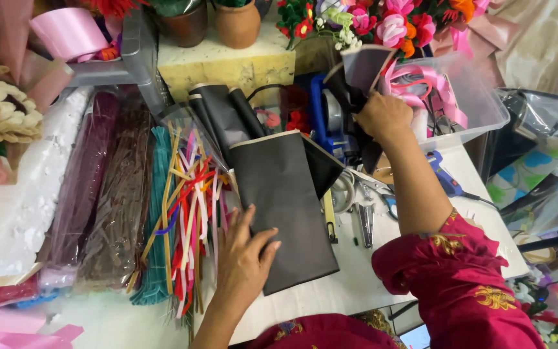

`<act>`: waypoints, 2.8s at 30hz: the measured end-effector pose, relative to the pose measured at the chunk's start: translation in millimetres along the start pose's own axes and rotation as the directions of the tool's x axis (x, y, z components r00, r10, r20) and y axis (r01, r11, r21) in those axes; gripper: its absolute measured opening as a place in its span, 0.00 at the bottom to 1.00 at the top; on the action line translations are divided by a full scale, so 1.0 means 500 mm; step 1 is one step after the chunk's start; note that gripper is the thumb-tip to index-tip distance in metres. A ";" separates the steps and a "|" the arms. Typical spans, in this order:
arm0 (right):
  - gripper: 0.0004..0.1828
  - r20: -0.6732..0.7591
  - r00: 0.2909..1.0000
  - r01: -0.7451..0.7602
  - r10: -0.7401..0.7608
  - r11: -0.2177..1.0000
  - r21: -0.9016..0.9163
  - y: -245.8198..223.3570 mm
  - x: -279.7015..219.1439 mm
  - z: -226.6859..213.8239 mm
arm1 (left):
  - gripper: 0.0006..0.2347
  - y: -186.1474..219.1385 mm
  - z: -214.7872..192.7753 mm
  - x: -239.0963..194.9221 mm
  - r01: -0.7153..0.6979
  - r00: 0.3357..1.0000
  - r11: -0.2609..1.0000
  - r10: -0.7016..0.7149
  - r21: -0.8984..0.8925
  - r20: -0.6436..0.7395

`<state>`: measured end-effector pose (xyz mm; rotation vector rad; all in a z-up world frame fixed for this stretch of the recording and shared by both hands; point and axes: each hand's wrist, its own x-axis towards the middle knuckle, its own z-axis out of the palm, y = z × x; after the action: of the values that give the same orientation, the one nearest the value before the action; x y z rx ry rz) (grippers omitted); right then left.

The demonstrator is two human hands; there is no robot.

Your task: Preparing plastic sleeves by cutting plastic film and inserting cardboard supports for flower bouquets.

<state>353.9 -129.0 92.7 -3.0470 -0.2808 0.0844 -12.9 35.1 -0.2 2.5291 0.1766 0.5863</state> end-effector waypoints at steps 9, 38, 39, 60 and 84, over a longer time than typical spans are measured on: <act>0.26 -0.295 0.954 0.074 -0.051 0.995 0.069 0.034 -0.081 -0.034 | 0.34 0.008 -0.024 0.002 0.509 0.860 0.824 -0.480 -0.249 0.172; 0.36 0.355 0.761 0.169 -0.544 0.693 0.701 0.068 -0.383 0.105 | 0.25 0.104 -0.178 -0.067 0.015 0.998 0.870 0.016 -0.493 0.060; 0.41 0.320 0.589 0.050 -0.742 0.429 0.902 0.093 -0.383 0.183 | 0.27 0.111 -0.191 -0.074 0.096 0.990 0.836 -0.024 -0.540 0.139; 0.53 -0.335 -0.048 0.699 -0.941 -0.271 0.662 -0.060 -0.502 -0.134 | 0.31 0.033 -0.080 -0.063 0.303 0.932 -0.022 -0.202 -0.953 0.301; 0.14 0.024 0.929 0.112 -0.369 0.342 0.933 0.036 -0.565 0.143 | 0.27 0.030 0.016 -0.102 0.479 0.817 -0.306 -0.187 -0.823 0.546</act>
<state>75.6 -193.4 33.5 -1.7962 -0.4944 0.4279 -55.1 6.5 -17.3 0.7071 0.2389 0.0175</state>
